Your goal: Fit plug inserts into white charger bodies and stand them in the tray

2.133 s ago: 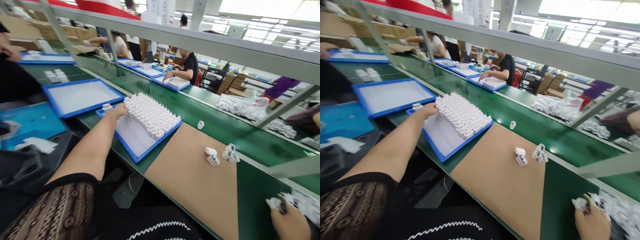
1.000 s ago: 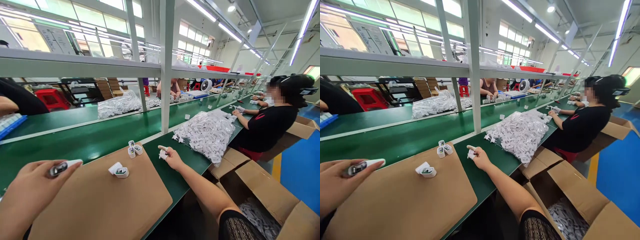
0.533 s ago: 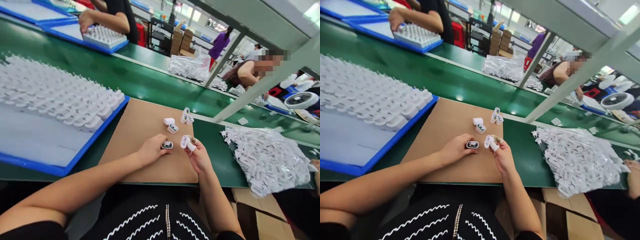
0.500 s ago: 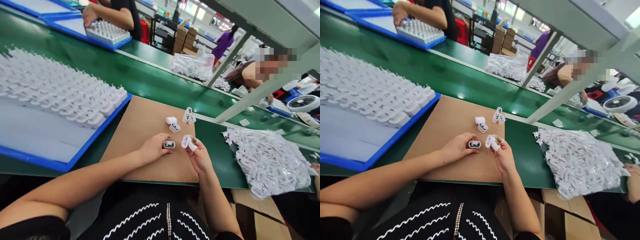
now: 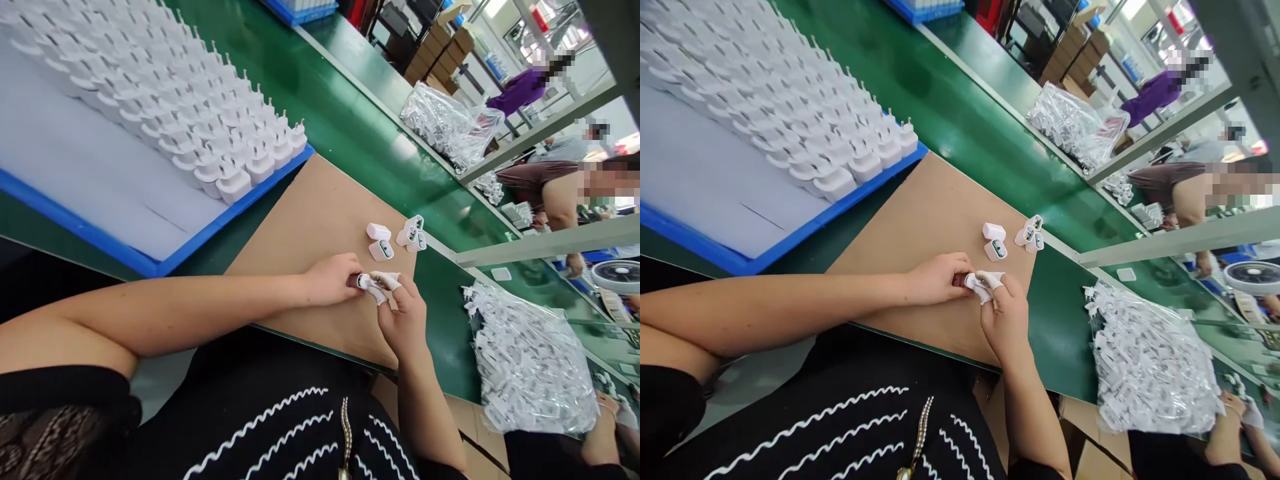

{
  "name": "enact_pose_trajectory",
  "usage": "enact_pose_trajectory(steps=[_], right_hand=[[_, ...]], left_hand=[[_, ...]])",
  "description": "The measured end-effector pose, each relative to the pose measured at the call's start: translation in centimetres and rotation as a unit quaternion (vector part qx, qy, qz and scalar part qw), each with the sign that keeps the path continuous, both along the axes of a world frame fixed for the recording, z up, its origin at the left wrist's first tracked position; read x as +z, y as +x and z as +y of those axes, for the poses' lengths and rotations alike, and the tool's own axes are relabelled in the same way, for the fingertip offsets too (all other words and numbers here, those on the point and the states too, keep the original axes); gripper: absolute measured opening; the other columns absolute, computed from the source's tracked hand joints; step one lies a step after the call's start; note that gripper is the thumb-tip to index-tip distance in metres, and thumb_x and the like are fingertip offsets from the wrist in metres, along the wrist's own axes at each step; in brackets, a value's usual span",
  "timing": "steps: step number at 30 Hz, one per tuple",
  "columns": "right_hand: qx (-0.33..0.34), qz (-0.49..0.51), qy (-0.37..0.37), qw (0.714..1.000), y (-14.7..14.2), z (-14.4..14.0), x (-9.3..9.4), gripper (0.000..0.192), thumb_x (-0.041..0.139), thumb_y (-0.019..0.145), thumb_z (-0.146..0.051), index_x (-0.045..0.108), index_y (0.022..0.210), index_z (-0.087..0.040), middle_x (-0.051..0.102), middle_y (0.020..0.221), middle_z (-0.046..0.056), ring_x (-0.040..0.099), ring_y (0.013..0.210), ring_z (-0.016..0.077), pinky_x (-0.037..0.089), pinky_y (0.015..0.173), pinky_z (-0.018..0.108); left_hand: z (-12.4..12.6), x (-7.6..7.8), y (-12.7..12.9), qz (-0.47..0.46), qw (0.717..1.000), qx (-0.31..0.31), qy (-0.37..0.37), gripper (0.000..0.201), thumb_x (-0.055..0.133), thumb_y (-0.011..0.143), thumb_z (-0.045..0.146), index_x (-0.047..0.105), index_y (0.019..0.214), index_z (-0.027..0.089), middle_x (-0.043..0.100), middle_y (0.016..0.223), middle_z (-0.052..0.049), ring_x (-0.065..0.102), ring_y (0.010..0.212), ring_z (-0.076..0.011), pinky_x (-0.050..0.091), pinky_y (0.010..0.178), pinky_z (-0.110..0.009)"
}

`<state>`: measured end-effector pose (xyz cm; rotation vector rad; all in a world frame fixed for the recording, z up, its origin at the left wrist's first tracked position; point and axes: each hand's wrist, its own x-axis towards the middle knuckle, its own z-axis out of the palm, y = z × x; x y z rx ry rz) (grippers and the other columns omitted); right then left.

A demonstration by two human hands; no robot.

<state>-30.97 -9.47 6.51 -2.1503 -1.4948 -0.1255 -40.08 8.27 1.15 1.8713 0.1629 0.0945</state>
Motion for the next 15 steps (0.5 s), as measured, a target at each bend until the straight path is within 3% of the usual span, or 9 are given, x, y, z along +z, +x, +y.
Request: enact_pose_trajectory(steps=[10, 13, 15], right_hand=[[0.016, -0.105, -0.068, 0.992, 0.8, 1.0, -0.4, 0.03, 0.052, 0.076, 0.0, 0.071, 0.084, -0.022, 0.063, 0.08, 0.005, 0.059, 0.076, 0.0219, 0.048, 0.065, 0.032], [-0.03, -0.021, -0.031, 0.999, 0.4, 1.0, -1.0, 0.03, 0.057, 0.081, -0.008, 0.077, 0.097, -0.023, 0.068, 0.085, 0.005, 0.064, 0.081, 0.0229, 0.052, 0.072, 0.034], [-0.059, 0.119, 0.018, 0.991, 0.1, 0.6, -1.8, 0.03, 0.065, 0.086, -0.019, 0.076, 0.112, -0.027, 0.072, 0.094, 0.004, 0.068, 0.087, 0.0228, 0.056, 0.083, 0.036]], left_hand=[[0.2, -0.1, 0.1, 0.004, 1.0, -0.001, -0.007, 0.016, 0.08, 0.082, 0.028, 0.071, 0.079, 0.016, 0.056, 0.088, -0.001, 0.054, 0.069, -0.0123, 0.042, 0.064, -0.027], [0.3, -0.1, 0.2, -0.004, 1.0, -0.003, 0.013, 0.02, 0.081, 0.082, 0.033, 0.071, 0.079, 0.016, 0.057, 0.086, -0.001, 0.056, 0.071, -0.0136, 0.044, 0.066, -0.027], [0.1, 0.1, 0.1, -0.007, 0.999, 0.001, 0.034, 0.019, 0.08, 0.082, 0.034, 0.073, 0.083, 0.017, 0.059, 0.086, -0.002, 0.059, 0.073, -0.0152, 0.046, 0.068, -0.028]])
